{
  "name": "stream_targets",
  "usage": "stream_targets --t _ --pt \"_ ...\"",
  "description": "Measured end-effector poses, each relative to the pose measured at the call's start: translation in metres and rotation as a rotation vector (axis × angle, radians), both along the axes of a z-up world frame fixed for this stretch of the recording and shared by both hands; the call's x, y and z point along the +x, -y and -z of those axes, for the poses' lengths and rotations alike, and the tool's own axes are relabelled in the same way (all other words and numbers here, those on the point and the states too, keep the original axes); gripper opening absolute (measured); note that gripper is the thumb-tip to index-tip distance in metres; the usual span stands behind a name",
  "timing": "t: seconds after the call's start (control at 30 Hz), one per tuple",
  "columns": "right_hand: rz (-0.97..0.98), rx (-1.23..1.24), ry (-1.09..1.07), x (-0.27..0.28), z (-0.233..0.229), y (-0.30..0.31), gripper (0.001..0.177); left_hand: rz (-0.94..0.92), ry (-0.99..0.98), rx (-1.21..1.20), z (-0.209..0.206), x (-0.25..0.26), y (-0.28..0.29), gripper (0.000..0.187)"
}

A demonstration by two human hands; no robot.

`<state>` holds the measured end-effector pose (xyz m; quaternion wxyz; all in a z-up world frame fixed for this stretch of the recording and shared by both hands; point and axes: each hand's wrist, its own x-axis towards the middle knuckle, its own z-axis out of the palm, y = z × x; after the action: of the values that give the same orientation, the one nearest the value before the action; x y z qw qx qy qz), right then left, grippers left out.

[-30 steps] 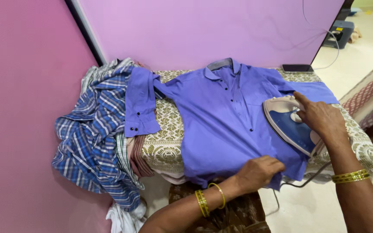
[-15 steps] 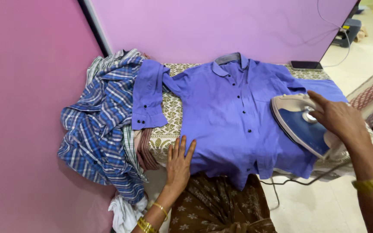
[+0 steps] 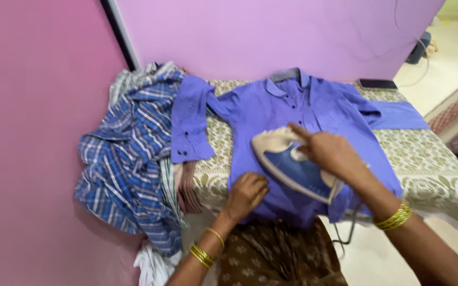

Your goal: The person irons a purple long-sleeved shirt on a patterned table. They smooth the fabric, iron the sleeves and body, and adjust the shirt's position throughout the process.

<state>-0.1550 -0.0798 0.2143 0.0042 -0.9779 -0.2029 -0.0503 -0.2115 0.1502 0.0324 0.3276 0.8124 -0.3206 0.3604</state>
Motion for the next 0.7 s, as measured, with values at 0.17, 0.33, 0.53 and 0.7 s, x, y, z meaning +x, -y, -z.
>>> stream_targets --t 0.17,0.33,0.53,0.7 --pt "-0.04 -0.092 0.053 0.047 0.026 -0.029 0.072 -0.012 0.014 -0.054 -0.003 -0.004 -0.002 0.018" --pt "-0.062 0.016 0.229 0.122 0.035 -0.051 0.068 -0.037 -0.006 -0.096 -0.006 -0.003 -0.001 0.014" --pt "-0.104 0.007 0.202 0.16 0.047 -0.085 0.072 -0.078 0.045 -0.126 -0.006 0.001 -0.002 0.011" --pt "-0.113 0.03 0.383 0.253 0.07 -0.1 0.059 -0.076 0.056 -0.085 0.001 0.005 -0.004 0.012"
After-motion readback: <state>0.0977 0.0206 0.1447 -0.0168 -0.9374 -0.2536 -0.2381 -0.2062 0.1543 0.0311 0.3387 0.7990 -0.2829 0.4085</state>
